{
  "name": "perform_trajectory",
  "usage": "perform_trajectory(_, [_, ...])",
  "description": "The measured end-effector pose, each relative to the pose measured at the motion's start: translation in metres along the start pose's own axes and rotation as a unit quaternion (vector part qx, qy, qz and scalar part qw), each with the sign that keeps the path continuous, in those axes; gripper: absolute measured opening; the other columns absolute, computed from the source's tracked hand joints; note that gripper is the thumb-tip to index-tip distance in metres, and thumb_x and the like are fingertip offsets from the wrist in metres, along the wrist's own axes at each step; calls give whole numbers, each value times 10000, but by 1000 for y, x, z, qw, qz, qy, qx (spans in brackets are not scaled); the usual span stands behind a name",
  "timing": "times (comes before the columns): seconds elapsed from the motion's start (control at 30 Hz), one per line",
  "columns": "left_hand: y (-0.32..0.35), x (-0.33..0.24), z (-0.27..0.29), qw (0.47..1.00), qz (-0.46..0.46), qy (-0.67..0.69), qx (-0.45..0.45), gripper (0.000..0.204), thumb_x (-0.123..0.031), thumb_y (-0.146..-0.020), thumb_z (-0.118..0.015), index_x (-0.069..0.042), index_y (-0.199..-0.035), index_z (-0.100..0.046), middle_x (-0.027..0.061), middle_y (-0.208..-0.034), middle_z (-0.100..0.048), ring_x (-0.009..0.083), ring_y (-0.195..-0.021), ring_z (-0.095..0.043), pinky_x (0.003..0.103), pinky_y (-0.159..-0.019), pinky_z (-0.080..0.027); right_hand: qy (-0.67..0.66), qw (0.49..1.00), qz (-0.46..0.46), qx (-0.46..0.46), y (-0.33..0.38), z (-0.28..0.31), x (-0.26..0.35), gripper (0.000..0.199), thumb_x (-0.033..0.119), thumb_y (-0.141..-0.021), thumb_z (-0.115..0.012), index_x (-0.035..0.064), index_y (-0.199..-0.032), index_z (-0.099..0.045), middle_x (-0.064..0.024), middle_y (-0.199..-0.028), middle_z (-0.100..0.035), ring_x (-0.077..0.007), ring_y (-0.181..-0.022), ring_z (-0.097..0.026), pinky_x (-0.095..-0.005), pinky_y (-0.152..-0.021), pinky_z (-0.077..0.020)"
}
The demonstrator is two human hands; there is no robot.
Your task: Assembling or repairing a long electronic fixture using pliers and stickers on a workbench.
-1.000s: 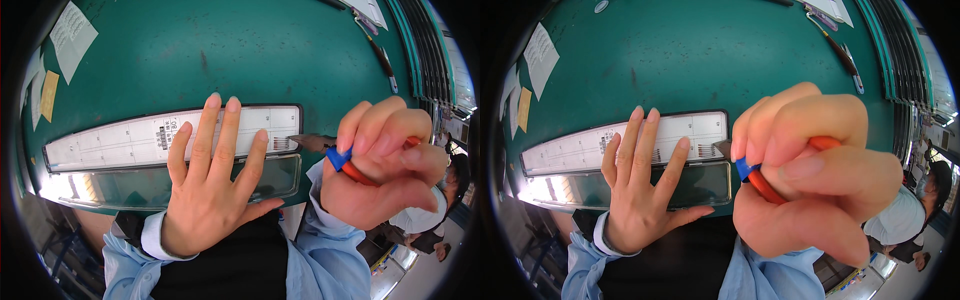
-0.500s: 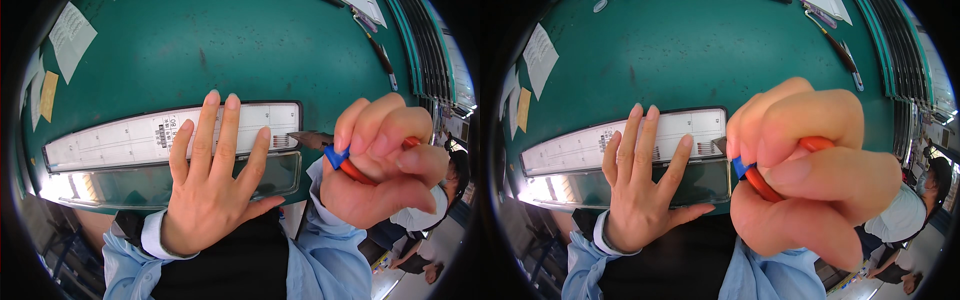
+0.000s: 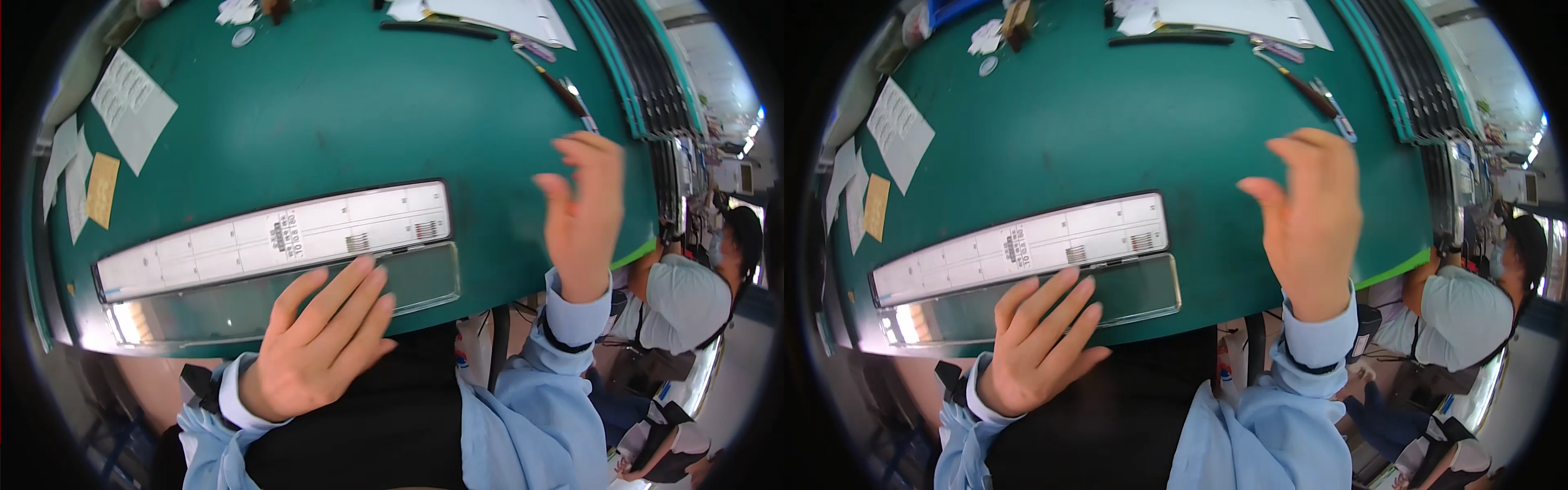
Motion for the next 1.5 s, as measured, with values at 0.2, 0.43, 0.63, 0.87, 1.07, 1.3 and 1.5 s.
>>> perform_trajectory(0.2, [17, 5, -5, 998, -12, 8, 65, 333, 19, -760, -564, 58, -1078, -656, 181, -1136, -669, 327, -1169, -600, 458, -1012, -431, 47, 989, -40, 135, 34, -37, -23, 561, 381, -767, -738, 77, -1203, -561, -164, -1337, -440, -364, -1151, -452, -479, -949, -342])
perform_trajectory(0.43, [2, -3, -10, 999, -9, -10, 45, 400, 132, -743, -459, 67, -1102, -624, 197, -1146, -655, 369, -1187, -584, 487, -1026, -411, 86, 942, -209, -249, 110, 72, -117, 262, 264, -885, -642, 50, -1034, -619, -116, -1104, -630, -287, -1020, -578, -407, -908, -386])
perform_trajectory(0.63, [-16, -7, -20, 1000, -12, 17, 1, 408, 151, -750, -446, 83, -1114, -616, 217, -1147, -655, 374, -1190, -580, 488, -1025, -412, 196, 828, -397, -343, 287, 126, -258, 181, 132, -931, -547, 63, -1072, -635, -100, -1063, -684, -258, -978, -642, -388, -864, -429])
perform_trajectory(0.87, [-9, -1, -20, 1000, -12, 1, -2, 390, 138, -786, -434, 77, -1127, -614, 214, -1161, -652, 378, -1186, -581, 491, -1025, -412, 221, 911, -296, -183, 273, 92, -271, 252, 42, -926, -542, 69, -1162, -627, -100, -1249, -635, -241, -1215, -564, -413, -1026, -356])
perform_trajectory(1.07, [-15, -3, -15, 999, -16, 46, 2, 444, 106, -803, -411, -18, -1137, -676, 172, -1229, -630, 360, -1214, -555, 476, -1052, -385, 34, 887, -327, -325, 280, 102, -295, 69, -45, -844, -607, -22, -898, -643, -158, -1093, -685, -281, -1058, -653, -338, -880, -491])
perform_trajectory(1.3, [-16, -8, -12, 999, -35, 37, -12, 536, 153, -719, -387, 38, -1191, -614, 188, -1224, -628, 346, -1225, -558, 467, -1039, -400, 53, 889, -321, -322, 278, 105, -299, 80, -70, -801, -637, -23, -841, -586, -142, -1013, -669, -286, -1000, -646, -349, -878, -494])
perform_trajectory(1.5, [-15, -7, -12, 999, -32, 37, -12, 542, 149, -715, -388, 35, -1195, -613, 186, -1230, -625, 345, -1230, -554, 465, -1041, -397, 35, 894, -328, -303, 283, 101, -308, 140, -69, -775, -666, 0, -817, -552, -147, -1037, -624, -291, -1022, -611, -362, -897, -480])
Point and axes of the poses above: each hand's wrist, its own y-axis away from the middle knuckle, its own z-axis out of the back of the hand, x = y × z, the point moved 8 cm from there along -y, towards the middle knuckle
